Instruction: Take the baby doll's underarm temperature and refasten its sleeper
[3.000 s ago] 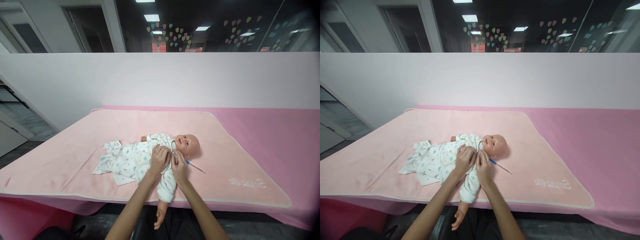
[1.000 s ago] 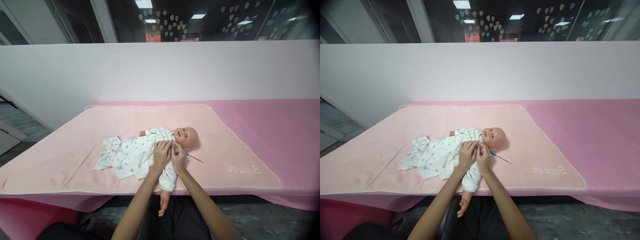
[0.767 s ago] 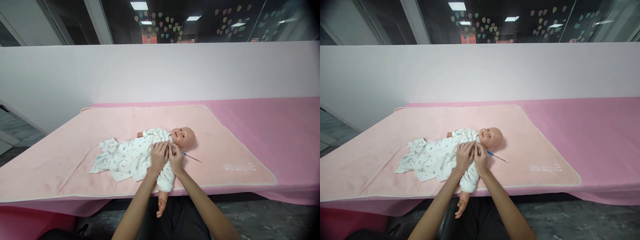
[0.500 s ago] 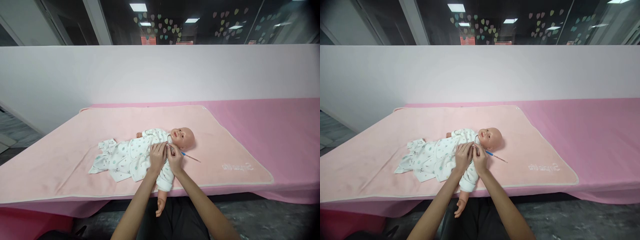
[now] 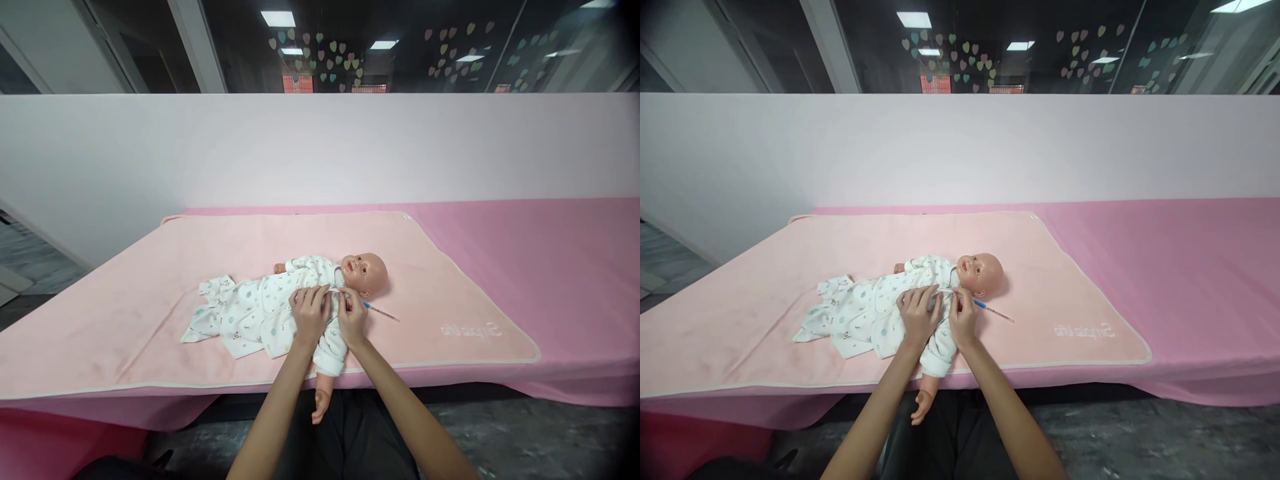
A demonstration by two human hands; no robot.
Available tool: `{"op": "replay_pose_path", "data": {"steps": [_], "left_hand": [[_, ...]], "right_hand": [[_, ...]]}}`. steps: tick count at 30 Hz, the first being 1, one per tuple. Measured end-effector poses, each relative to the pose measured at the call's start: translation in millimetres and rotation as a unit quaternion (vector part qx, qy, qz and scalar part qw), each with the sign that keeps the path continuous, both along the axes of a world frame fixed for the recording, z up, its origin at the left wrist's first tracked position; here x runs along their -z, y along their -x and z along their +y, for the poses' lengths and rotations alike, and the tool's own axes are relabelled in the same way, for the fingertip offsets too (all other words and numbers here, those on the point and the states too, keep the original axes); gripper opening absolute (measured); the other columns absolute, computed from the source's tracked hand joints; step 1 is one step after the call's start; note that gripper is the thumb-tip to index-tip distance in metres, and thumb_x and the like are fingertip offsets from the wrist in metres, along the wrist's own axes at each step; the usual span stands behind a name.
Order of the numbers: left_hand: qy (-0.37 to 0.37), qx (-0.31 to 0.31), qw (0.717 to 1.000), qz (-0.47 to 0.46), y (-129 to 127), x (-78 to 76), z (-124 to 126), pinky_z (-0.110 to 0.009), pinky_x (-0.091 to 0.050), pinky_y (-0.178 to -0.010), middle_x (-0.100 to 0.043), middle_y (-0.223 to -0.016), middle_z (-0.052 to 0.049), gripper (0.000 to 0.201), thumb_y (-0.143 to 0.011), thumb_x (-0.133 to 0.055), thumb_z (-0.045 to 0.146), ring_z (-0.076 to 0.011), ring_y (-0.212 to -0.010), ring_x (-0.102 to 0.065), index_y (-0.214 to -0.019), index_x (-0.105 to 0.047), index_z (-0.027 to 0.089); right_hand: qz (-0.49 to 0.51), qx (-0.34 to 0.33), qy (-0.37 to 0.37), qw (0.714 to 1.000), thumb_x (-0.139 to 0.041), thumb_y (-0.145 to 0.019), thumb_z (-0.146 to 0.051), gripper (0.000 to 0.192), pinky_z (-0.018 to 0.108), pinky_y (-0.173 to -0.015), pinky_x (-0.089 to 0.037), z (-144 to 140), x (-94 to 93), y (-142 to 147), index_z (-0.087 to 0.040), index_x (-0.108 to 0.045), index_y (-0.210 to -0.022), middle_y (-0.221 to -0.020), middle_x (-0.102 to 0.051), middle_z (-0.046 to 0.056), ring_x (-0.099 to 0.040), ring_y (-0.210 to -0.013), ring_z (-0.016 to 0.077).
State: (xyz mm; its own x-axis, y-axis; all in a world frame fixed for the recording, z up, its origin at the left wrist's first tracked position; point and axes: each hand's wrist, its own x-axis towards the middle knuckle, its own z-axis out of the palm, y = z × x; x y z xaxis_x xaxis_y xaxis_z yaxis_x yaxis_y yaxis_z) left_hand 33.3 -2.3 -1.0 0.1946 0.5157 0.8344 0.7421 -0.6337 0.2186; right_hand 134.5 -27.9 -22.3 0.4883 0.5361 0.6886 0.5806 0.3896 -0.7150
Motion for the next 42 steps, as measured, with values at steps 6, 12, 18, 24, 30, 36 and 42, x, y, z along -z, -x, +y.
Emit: {"op": "replay_pose_path", "data": {"steps": [6,12,18,24,30,36,42], "left_hand": [[0.037,-0.040,0.997,-0.045,17,-2.8,-10,-0.039,-0.028,-0.092,-0.064,-0.097,-0.005,0.017,-0.081,-0.054,0.022,-0.0210,-0.094,-0.052,-0.094,-0.065,0.021],[0.063,-0.038,0.995,-0.061,23,-1.9,-14,-0.039,-0.027,-0.092,-0.064,-0.096,-0.004,0.011,-0.080,-0.052,0.019,-0.0201,-0.094,-0.052,-0.086,-0.062,0.020],[0.067,-0.031,0.995,-0.066,24,-1.0,-14,-0.038,-0.028,-0.092,-0.064,-0.090,-0.004,0.007,-0.082,-0.051,0.019,-0.0192,-0.090,-0.053,-0.084,-0.058,0.019],[0.065,-0.004,0.996,-0.068,27,0.7,-14,-0.037,-0.029,-0.091,-0.066,-0.087,-0.002,0.012,-0.085,-0.051,0.020,-0.0164,-0.085,-0.056,-0.089,-0.062,0.020],[0.041,-0.006,0.997,-0.071,31,4.2,-18,-0.036,-0.031,-0.087,-0.067,-0.084,-0.001,0.016,-0.084,-0.053,0.020,-0.0173,-0.085,-0.054,-0.092,-0.067,0.025],[0.051,-0.034,0.995,-0.082,30,7.9,-20,-0.037,-0.031,-0.085,-0.067,-0.077,-0.002,0.014,-0.085,-0.053,0.024,-0.0179,-0.080,-0.053,-0.091,-0.066,0.023],[0.043,-0.045,0.995,-0.078,28,9.5,-22,-0.036,-0.031,-0.083,-0.065,-0.074,-0.002,0.007,-0.082,-0.057,0.026,-0.0175,-0.077,-0.053,-0.083,-0.061,0.020]], "right_hand": [[0.037,-0.002,0.014,0.999,-0.042,-0.089,-0.023,0.015,0.028,-0.072,-0.049,-2,3.0,-1,-0.017,-0.055,-0.094,-0.087,-0.063,0.006,-0.060,-0.078,0.0152],[0.014,0.007,-0.003,1.000,-0.039,-0.089,-0.020,0.018,0.032,-0.078,-0.050,-2,1.6,-1,-0.018,-0.055,-0.098,-0.091,-0.063,0.007,-0.061,-0.086,0.0170],[-0.224,-0.040,-0.023,0.974,-0.036,-0.087,-0.011,0.034,0.029,-0.084,-0.050,-2,-1.2,12,-0.017,-0.054,-0.116,-0.114,-0.062,0.011,-0.058,-0.107,0.0173],[-0.266,-0.062,0.042,0.961,-0.038,-0.091,-0.017,0.029,0.024,-0.078,-0.051,1,-3.8,18,-0.017,-0.057,-0.113,-0.104,-0.066,0.007,-0.062,-0.096,0.0146],[-0.245,-0.074,0.076,0.964,-0.036,-0.093,-0.021,0.027,0.026,-0.078,-0.051,-1,-3.7,16,-0.017,-0.060,-0.105,-0.098,-0.065,0.008,-0.062,-0.091,0.0154],[-0.245,-0.073,0.102,0.961,-0.033,-0.094,-0.024,0.027,0.027,-0.071,-0.051,-1,-3.0,16,-0.019,-0.058,-0.105,-0.095,-0.063,0.007,-0.061,-0.086,0.0160],[-0.246,-0.051,0.111,0.962,-0.033,-0.095,-0.027,0.027,0.025,-0.062,-0.048,-1,-3.7,17,-0.018,-0.059,-0.095,-0.086,-0.062,0.006,-0.060,-0.078,0.0152]]}}
